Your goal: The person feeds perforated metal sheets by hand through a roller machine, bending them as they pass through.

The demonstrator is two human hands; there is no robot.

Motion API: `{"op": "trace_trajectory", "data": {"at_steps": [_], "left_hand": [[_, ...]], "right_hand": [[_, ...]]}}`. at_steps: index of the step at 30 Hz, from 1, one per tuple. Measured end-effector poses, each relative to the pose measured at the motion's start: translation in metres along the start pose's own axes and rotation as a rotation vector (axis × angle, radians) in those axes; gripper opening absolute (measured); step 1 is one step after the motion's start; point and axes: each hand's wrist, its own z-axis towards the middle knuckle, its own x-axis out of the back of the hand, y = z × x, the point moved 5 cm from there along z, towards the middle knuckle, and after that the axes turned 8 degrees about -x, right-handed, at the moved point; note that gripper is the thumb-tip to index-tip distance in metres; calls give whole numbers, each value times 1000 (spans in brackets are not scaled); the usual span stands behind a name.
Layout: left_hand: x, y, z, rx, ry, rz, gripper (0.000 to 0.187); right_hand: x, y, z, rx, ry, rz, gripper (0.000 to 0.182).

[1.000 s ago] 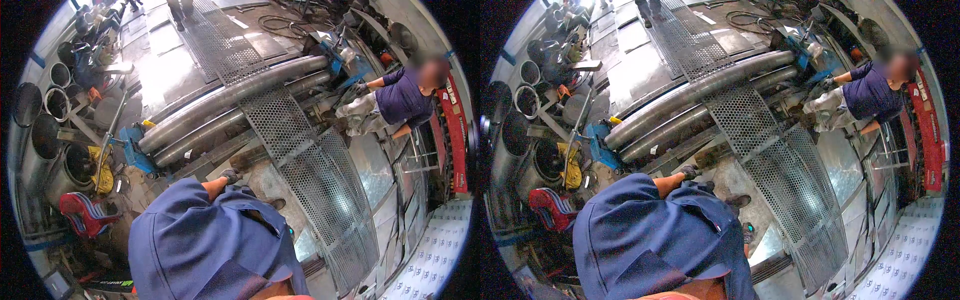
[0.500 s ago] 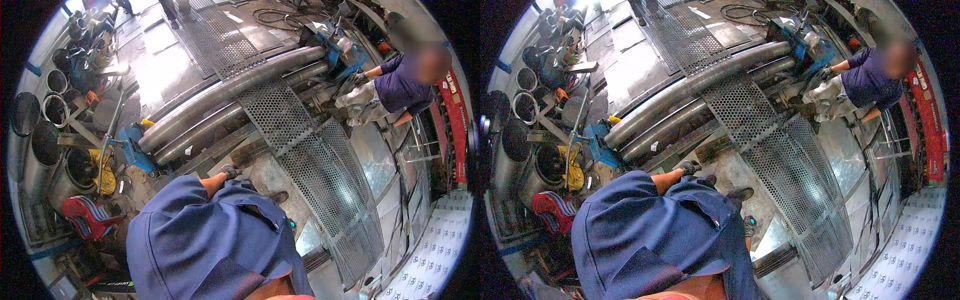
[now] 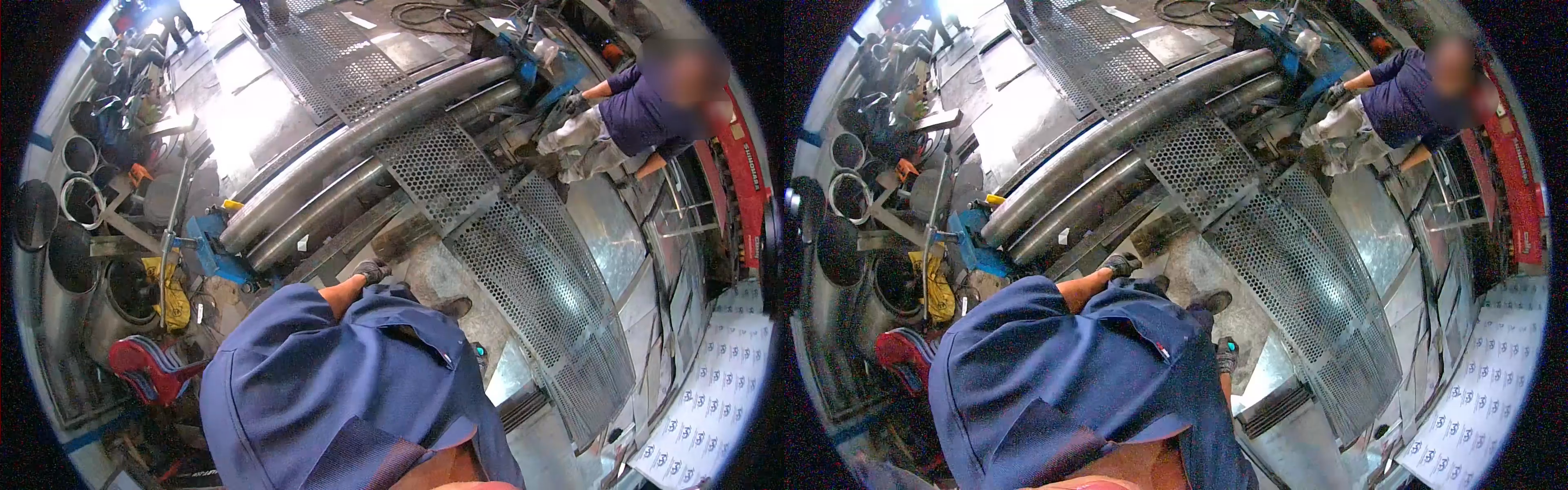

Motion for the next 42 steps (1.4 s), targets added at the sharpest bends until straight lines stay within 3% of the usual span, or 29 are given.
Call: {"op": "trace_trajectory", "data": {"at_steps": [6, 7, 10, 12, 14, 16, 17, 20, 21, 24, 28, 30, 34, 36, 37, 39, 42], "left_hand": [[-21, -6, 1, 60, -13, 16, 46], [-32, -34, 22, -13, 58, 111, 51], [-34, -21, 8, 34, 7, 32, 54], [-32, -19, 3, 22, -11, 27, 52], [-27, -16, 1, 47, 3, -20, 36], [-27, -16, -1, 60, 5, -50, 35], [-26, -14, -3, 53, -21, -2, 39], [-28, -20, 2, 23, -27, 40, 42], [-28, -21, 2, 31, -30, 15, 41], [-30, -17, 3, 30, -35, -14, 39], [-31, -9, 3, -4, -16, -13, 36], [-33, -7, 3, 34, -38, -33, 37], [-41, -2, 0, 45, -33, -4, 38], [-41, 1, -4, -1, -21, 31, 41], [-41, 2, -4, -45, -9, 66, 45], [-43, -7, 1, -50, -39, 69, 46], [-54, -32, 18, -131, -51, 116, 44]], "right_hand": [[-2, -28, -24, -34, -16, -2, 19], [-3, -34, -29, -34, -18, 1, 19], [-2, -37, -38, -43, -26, 26, 18], [-4, -60, -64, -195, 0, 293, 17], [-5, -76, -75, -251, -76, 265, 17], [1, -54, -49, -3, 48, -76, 17], [-1, -89, -85, -249, -9, 205, 20], [-1, -75, -73, -283, -21, 88, 22], [0, -57, -58, -97, 23, 65, 22], [2, -45, -50, 24, 75, -9, 22], [3, -30, -47, -132, 45, 221, 22], [4, -22, -34, -11, 51, 28, 21], [10, -14, -28, -118, 53, -67, 20], [13, -30, -35, 216, 120, -324, 22], [12, -33, -38, 216, 120, -324, 22], [12, -29, -44, -13, 76, 19, 24], [12, -40, -53, -84, 36, 59, 26]]}}
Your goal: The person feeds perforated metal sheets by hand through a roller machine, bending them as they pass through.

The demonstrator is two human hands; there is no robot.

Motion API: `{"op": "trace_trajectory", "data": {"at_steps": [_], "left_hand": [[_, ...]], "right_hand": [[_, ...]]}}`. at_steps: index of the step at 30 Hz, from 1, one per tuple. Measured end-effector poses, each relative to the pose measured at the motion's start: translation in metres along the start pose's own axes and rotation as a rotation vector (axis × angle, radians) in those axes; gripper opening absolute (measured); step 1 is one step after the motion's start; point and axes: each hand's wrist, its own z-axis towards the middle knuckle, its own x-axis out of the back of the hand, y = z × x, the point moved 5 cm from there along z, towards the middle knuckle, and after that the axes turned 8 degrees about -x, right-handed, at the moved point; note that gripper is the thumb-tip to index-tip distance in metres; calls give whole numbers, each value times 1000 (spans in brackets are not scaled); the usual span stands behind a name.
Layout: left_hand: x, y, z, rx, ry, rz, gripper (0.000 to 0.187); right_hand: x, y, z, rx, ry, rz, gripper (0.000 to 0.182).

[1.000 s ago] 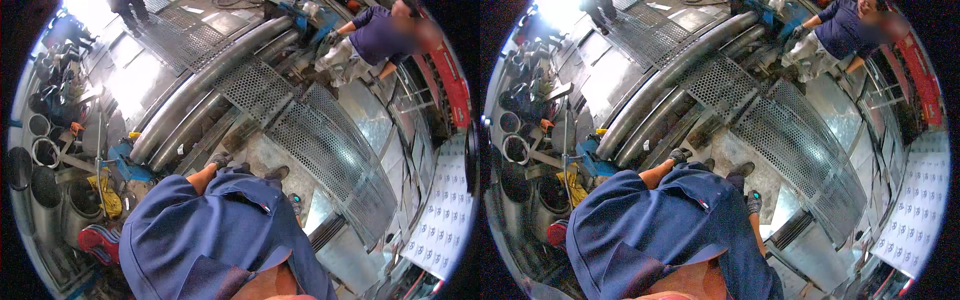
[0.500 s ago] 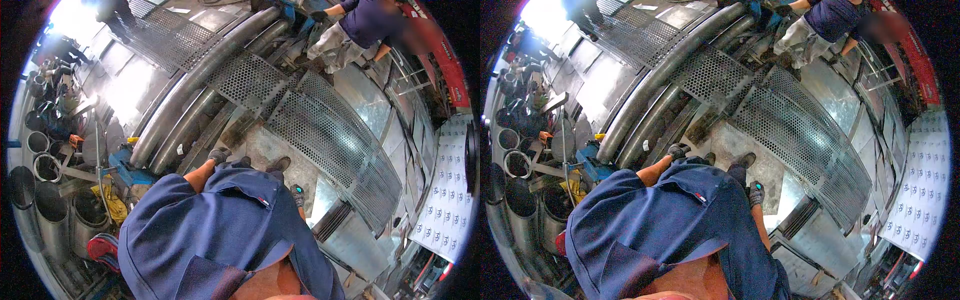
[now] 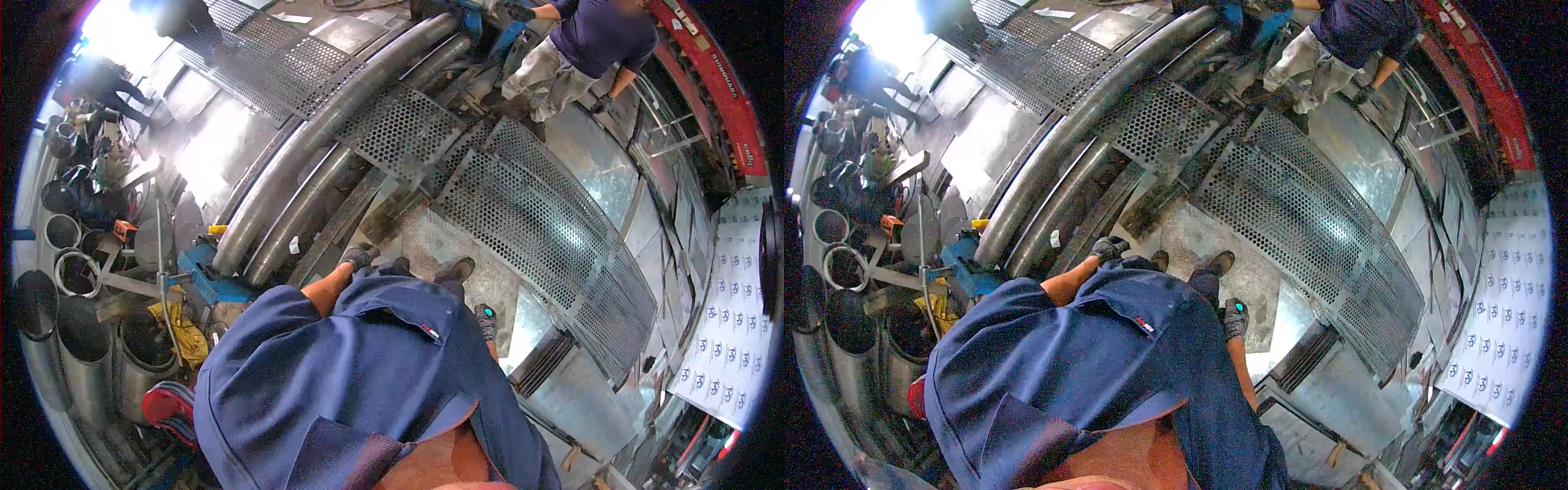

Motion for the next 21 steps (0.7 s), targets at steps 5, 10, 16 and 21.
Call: {"op": "trace_trajectory", "data": {"at_steps": [5, 10, 16, 21], "left_hand": [[-19, -26, 20, -291, 69, 189, 36], [-7, 1, 1, 118, 117, -55, 34], [-5, 8, -10, 157, 65, -103, 34], [-1, 13, -15, 185, 33, -140, 35]], "right_hand": [[1, -1, -3, -49, -71, 84, 25], [2, -14, -8, -99, -63, -11, 20], [1, -8, 3, 57, -155, 49, 22], [4, -2, 7, -12, -64, 3, 23]]}}
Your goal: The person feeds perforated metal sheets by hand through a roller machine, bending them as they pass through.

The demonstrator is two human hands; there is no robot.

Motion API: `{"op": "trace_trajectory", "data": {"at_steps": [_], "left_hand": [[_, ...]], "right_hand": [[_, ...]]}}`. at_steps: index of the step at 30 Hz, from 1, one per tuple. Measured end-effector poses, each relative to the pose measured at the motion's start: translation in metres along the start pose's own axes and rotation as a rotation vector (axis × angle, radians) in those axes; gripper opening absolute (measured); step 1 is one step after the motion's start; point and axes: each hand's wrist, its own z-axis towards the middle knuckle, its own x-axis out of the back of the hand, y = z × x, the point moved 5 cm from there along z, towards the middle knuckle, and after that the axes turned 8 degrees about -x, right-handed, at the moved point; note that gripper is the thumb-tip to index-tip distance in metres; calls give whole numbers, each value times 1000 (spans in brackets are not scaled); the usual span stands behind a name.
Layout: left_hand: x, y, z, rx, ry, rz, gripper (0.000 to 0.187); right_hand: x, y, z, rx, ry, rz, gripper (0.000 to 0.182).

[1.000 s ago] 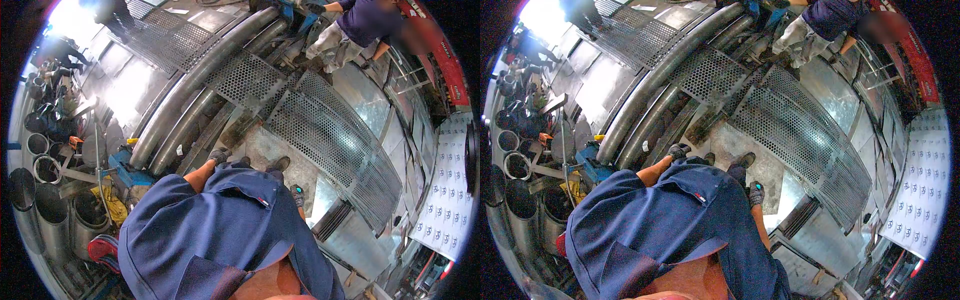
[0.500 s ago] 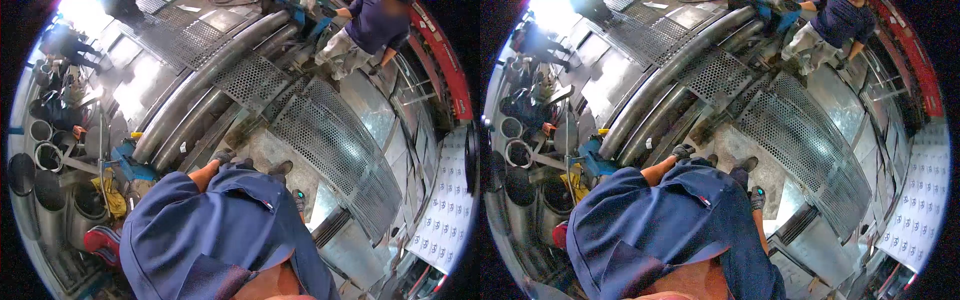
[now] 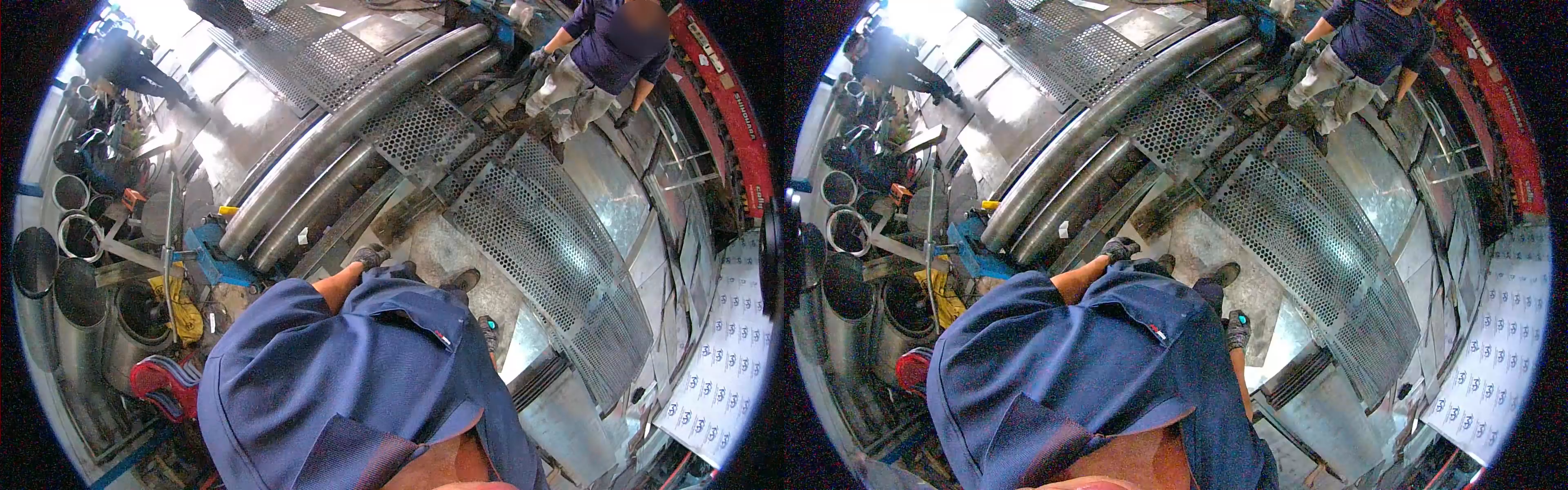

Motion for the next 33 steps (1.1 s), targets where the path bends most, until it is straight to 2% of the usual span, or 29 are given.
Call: {"op": "trace_trajectory", "data": {"at_steps": [5, 6, 7, 9, 11, 12, 14, 16, 17, 18, 19, 20, 21, 22, 24, 26, 27, 28, 30, 33], "left_hand": [[-2, 0, 6, -55, 50, 137, 36], [-5, -7, 12, 0, 20, 108, 37], [-9, -11, 15, -62, 29, 89, 37], [-6, -7, 12, -17, 47, 70, 36], [-7, -6, 15, -55, 22, 94, 36], [-8, -10, 18, 14, 27, 45, 34], [-6, -15, 21, -21, 66, 41, 33], [-11, -25, 30, -81, 132, 98, 30], [-10, -21, 28, -115, 119, 71, 31], [-18, -48, 53, -106, 74, 25, 33], [6, 11, 0, 73, 4, 23, 37], [0, -6, 23, -110, 45, 190, 41], [-9, -30, 41, -152, -25, 183, 44], [-3, -11, 23, -95, 38, 40, 45], [-8, -26, 31, -114, -31, -50, 41], [-17, -31, 35, -129, -107, -105, 39], [-9, -17, 25, -139, -80, -45, 38], [-4, -9, 20, -151, -47, 13, 37], [-4, -11, 20, -189, -58, 24, 36], [-4, -15, 26, -263, -44, 15, 33]], "right_hand": [[-1, 1, 3, -13, 25, -9, 23], [0, 1, 3, -16, 31, -5, 23], [0, 2, 3, -21, 34, -9, 23], [-1, 0, 3, -25, 50, -14, 23], [-2, -1, 5, -33, 61, -16, 23], [-2, -3, 5, -39, 74, -14, 23], [-1, -5, 3, -52, 96, -35, 24], [0, -10, -2, 60, 80, -140, 26], [5, -11, -5, 146, 66, -209, 29], [6, -12, -5, 189, 75, -259, 33], [6, -3, 4, 224, 90, -308, 38], [5, 2, 9, 276, 124, -122, 37], [5, 10, 14, 277, 117, -95, 35], [4, 5, 11, 277, 94, -88, 34], [0, -11, -4, 303, 24, -63, 31], [2, -10, -5, 212, 23, -105, 29], [4, 5, 12, 93, 2, -217, 32], [6, 4, 8, 77, 23, -196, 32], [4, 3, -12, -203, -15, 133, 28], [-1, 5, -32, -281, 28, 322, 25]]}}
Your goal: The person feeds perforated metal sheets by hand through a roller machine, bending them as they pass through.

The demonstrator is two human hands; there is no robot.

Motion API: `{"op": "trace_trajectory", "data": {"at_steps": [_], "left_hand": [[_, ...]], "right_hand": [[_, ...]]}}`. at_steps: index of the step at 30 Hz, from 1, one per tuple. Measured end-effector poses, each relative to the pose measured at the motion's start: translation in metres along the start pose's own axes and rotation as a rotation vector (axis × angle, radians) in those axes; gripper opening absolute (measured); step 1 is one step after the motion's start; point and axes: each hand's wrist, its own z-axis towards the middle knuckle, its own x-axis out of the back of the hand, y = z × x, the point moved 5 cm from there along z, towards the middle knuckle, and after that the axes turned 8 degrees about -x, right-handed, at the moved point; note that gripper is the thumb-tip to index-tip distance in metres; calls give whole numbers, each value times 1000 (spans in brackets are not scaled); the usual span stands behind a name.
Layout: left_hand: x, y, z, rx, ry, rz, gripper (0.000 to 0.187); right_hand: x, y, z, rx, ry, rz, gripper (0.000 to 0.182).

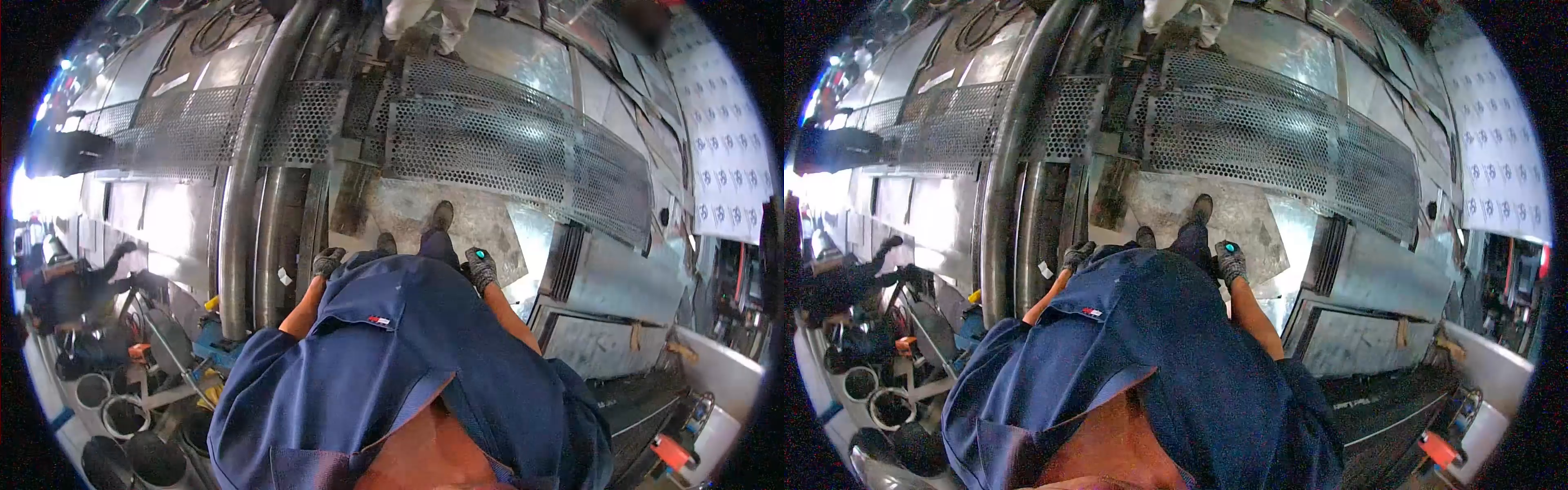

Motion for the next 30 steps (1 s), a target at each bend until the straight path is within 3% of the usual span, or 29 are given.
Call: {"op": "trace_trajectory", "data": {"at_steps": [1, 4, 11, 12, 14, 15, 17, 19, 22, 24, 26, 27, 30], "left_hand": [[-1, 0, 1, 63, -9, -61, 33], [3, 16, 1, 111, -19, -70, 33], [4, 54, 1, 181, -26, -166, 31], [2, 35, 9, 178, -31, -165, 31], [-4, 0, 31, -261, -74, 128, 31], [-2, 26, 23, -265, -82, 129, 31], [-2, 53, 3, 224, -38, -212, 33], [-14, 0, 27, 154, -61, -195, 34], [-13, -3, 27, 89, -81, -141, 36], [-9, 25, 13, 94, -95, -101, 37], [0, 63, -5, 207, -21, -36, 38], [-1, 49, 0, 211, -25, -34, 38], [-4, 41, 9, 93, -75, -25, 38]], "right_hand": [[10, 22, 43, 187, 20, -148, 23], [10, 20, 26, 123, 82, -137, 31], [6, 11, 7, 41, 19, 25, 26], [6, 10, 6, 42, 23, 30, 26], [8, 10, 7, 18, 67, -53, 28], [13, 19, 22, 16, 72, -47, 28], [20, 35, 49, 36, 63, -64, 32], [20, 32, 39, 39, 80, -28, 33], [18, 26, 38, 82, 108, -58, 34], [7, -5, -13, -55, 107, -25, 35], [13, 12, 20, 31, 108, -50, 34], [12, 10, 24, 122, 107, -75, 33], [11, 6, 16, 55, 51, -14, 35]]}}
